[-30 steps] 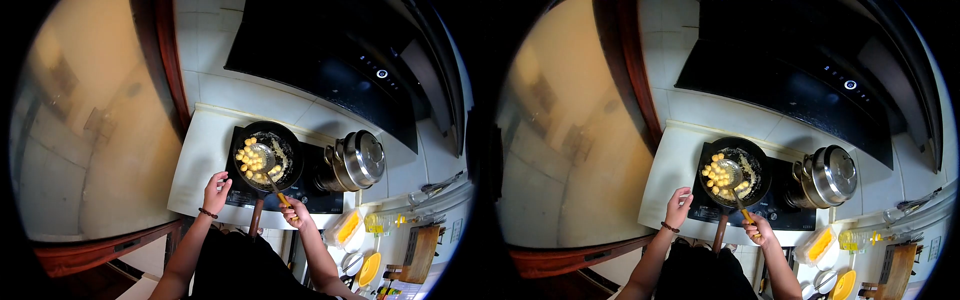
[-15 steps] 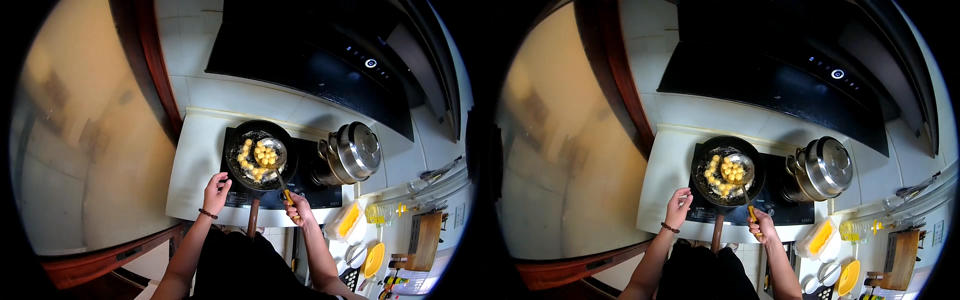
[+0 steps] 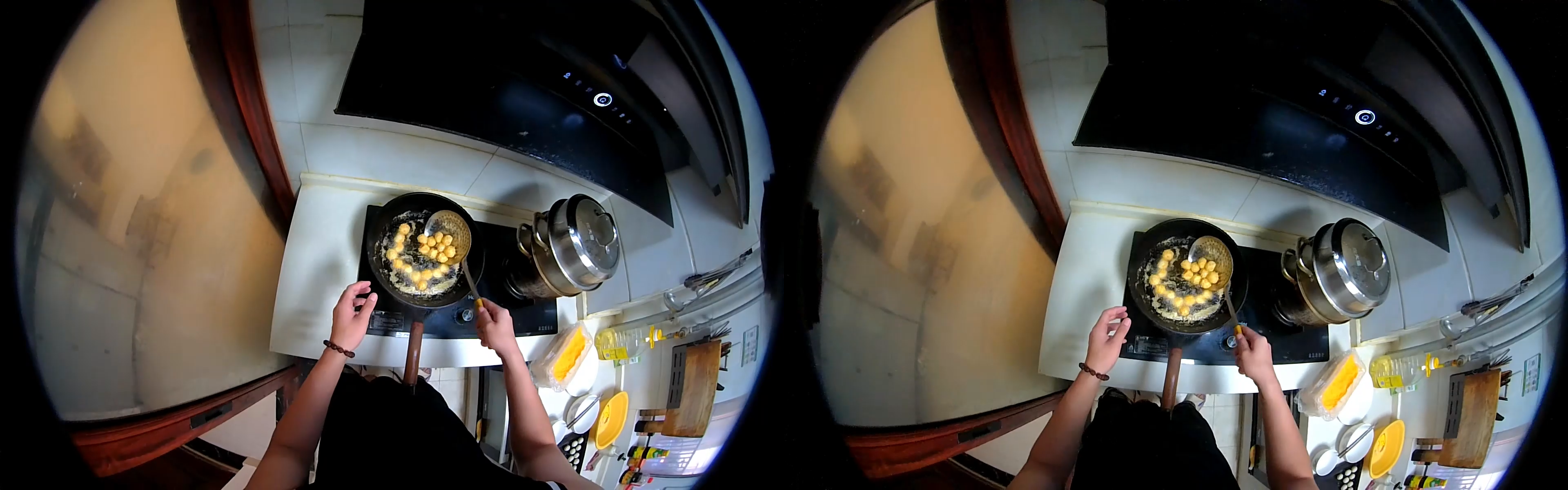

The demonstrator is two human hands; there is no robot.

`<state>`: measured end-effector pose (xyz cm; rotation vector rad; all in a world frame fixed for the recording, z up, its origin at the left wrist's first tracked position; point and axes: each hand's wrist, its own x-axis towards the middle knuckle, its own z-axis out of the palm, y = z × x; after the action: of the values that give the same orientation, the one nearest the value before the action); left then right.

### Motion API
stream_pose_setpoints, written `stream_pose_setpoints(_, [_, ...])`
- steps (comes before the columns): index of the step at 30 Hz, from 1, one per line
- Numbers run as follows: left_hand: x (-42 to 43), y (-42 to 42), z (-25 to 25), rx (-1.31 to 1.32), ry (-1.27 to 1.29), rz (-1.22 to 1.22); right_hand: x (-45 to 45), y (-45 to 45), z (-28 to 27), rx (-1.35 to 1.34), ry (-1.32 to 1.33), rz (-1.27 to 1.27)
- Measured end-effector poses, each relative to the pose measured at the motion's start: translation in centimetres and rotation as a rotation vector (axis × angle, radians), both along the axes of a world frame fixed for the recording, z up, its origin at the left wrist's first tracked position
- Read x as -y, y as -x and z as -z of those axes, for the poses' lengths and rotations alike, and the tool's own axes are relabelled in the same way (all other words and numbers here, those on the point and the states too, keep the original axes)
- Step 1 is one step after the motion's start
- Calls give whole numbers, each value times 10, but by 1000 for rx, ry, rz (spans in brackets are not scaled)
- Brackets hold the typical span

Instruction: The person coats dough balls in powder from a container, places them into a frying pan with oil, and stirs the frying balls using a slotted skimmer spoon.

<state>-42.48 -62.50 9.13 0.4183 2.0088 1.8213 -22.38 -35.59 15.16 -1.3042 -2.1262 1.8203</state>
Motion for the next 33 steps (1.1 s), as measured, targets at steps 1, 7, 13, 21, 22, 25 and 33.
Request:
stream_pose_setpoints(1, [1,0,0,1,-1,-1,-5,0,5,23,-224,-53])
stream_pose_setpoints(7, [4,-1,5,15,11,-7,-13,1,-16,59,-660,-103])
stream_pose_setpoints(13, [8,-1,5,9,27,-17,-7,-17,-76,143,-581,-192])
stream_pose_setpoints(21, [4,-3,3,29,7,-3,5,-37,-136,186,-756,-520])
stream_pose_setpoints(22, [3,-3,3,29,7,-2,5,-38,-139,232,-750,-552])
stream_pose_setpoints(25, [2,-3,4,30,3,1,10,-39,-145,288,-764,-597])
stream_pose_setpoints(33, [9,-5,5,13,14,-2,10,-43,-160,268,-796,-582])
